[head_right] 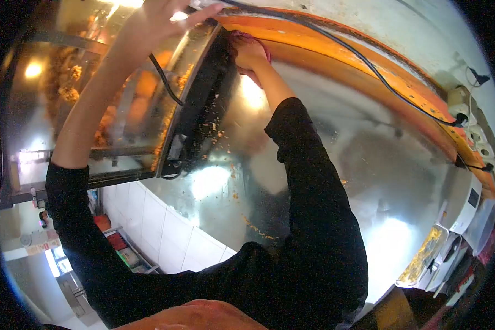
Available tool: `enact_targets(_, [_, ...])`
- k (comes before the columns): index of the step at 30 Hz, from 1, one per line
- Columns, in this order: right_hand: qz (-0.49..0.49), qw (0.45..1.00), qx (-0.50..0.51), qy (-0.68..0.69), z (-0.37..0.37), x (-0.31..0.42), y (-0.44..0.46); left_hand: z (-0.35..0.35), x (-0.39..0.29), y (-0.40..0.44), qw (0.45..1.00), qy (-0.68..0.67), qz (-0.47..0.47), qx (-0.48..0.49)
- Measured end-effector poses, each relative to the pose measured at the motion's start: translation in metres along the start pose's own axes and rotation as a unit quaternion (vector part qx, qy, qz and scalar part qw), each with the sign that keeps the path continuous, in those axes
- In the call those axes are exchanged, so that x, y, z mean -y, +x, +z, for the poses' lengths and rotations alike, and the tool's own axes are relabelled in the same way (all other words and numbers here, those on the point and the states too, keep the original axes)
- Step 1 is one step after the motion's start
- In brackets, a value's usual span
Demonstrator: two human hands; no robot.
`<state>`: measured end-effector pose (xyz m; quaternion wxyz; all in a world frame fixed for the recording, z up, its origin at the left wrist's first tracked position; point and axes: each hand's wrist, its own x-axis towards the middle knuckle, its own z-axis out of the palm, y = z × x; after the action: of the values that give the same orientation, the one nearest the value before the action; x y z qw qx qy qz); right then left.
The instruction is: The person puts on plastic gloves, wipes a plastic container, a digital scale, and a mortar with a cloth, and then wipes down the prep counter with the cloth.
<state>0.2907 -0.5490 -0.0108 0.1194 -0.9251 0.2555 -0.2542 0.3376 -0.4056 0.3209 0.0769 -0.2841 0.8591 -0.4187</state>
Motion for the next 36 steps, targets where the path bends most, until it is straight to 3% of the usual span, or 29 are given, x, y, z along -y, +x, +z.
enact_targets(2, [-0.026,0.999,-0.001,-0.022,-0.01,0.004,0.006,0.011,-0.003,-0.017,0.997,-0.033,0.056,-0.047])
enact_targets(3, [-0.005,0.999,0.035,0.006,-0.007,0.002,0.014,0.012,-0.009,-0.031,0.998,-0.049,0.043,0.022])
enact_targets(6, [0.063,0.993,0.092,0.035,0.016,-0.011,0.011,-0.027,-0.011,-0.047,0.991,0.029,0.107,0.078])
enact_targets(8, [0.018,0.981,0.019,0.192,0.063,-0.037,0.009,-0.049,-0.007,-0.06,0.988,0.043,0.1,0.112])
enact_targets(10, [-0.097,0.932,-0.052,0.345,0.145,-0.084,0.015,-0.066,-0.002,-0.063,0.994,-0.022,0.022,0.106])
enact_targets(15, [-0.145,0.933,-0.013,0.328,0.077,-0.031,-0.021,-0.091,0.001,-0.06,0.993,-0.055,-0.063,0.081])
enact_targets(16, [-0.154,0.932,-0.016,0.327,0.055,-0.018,-0.027,-0.088,0.0,-0.063,0.972,-0.088,-0.197,0.089])
enact_targets(17, [-0.151,0.965,-0.002,0.215,0.01,0.006,-0.039,-0.087,0.001,-0.065,0.932,-0.12,-0.328,0.093])
enact_targets(18, [-0.146,0.984,0.013,0.102,-0.018,0.02,-0.047,-0.087,0.002,-0.064,0.932,-0.119,-0.33,0.091])
enact_targets(19, [-0.151,0.943,0.002,0.297,0.015,0.005,-0.046,-0.086,0.002,-0.063,0.938,-0.073,-0.333,0.067])
enact_targets(20, [-0.165,0.863,-0.007,0.478,0.05,-0.012,-0.046,-0.087,0.001,-0.062,0.941,-0.028,-0.336,0.044])
enact_targets(22, [-0.175,0.951,0.107,0.233,-0.008,0.031,-0.073,-0.094,-0.002,-0.061,0.918,-0.056,-0.389,0.054])
enact_targets(23, [-0.193,0.954,0.055,0.221,0.007,0.035,-0.086,-0.098,-0.003,-0.06,0.893,-0.084,-0.437,0.066])
enact_targets(24, [-0.19,0.957,0.077,0.206,-0.02,0.054,-0.098,-0.102,-0.003,-0.056,0.89,-0.087,-0.443,0.065])
enact_targets(26, [-0.183,0.94,0.08,0.277,-0.016,0.069,-0.12,-0.109,0.0,-0.046,0.816,-0.222,-0.533,-0.013])
enact_targets(27, [-0.188,0.938,0.093,0.277,-0.021,0.073,-0.125,-0.105,0.002,-0.049,0.815,-0.226,-0.53,-0.064])
enact_targets(29, [0.082,0.933,0.1,0.336,-0.037,0.088,-0.136,-0.104,0.004,-0.05,0.795,-0.256,-0.546,-0.072])
enact_targets(30, [0.152,0.921,-0.021,0.357,-0.046,0.096,-0.137,-0.103,0.006,-0.049,0.784,-0.281,-0.547,-0.086])
enact_targets(32, [0.184,0.964,-0.16,0.1,-0.01,0.085,-0.125,-0.099,0.006,-0.052,0.808,-0.246,-0.527,-0.1])
enact_targets(33, [0.185,0.965,-0.154,0.103,-0.005,0.089,-0.116,-0.097,0.005,-0.053,0.833,-0.212,-0.498,-0.116])
enact_targets(35, [0.116,0.981,-0.141,-0.058,0.003,0.106,-0.1,-0.098,-0.001,-0.048,0.828,-0.22,-0.506,-0.102])
enact_targets(36, [0.117,0.982,-0.134,-0.057,0.011,0.107,-0.095,-0.099,-0.004,-0.047,0.825,-0.227,-0.509,-0.093])
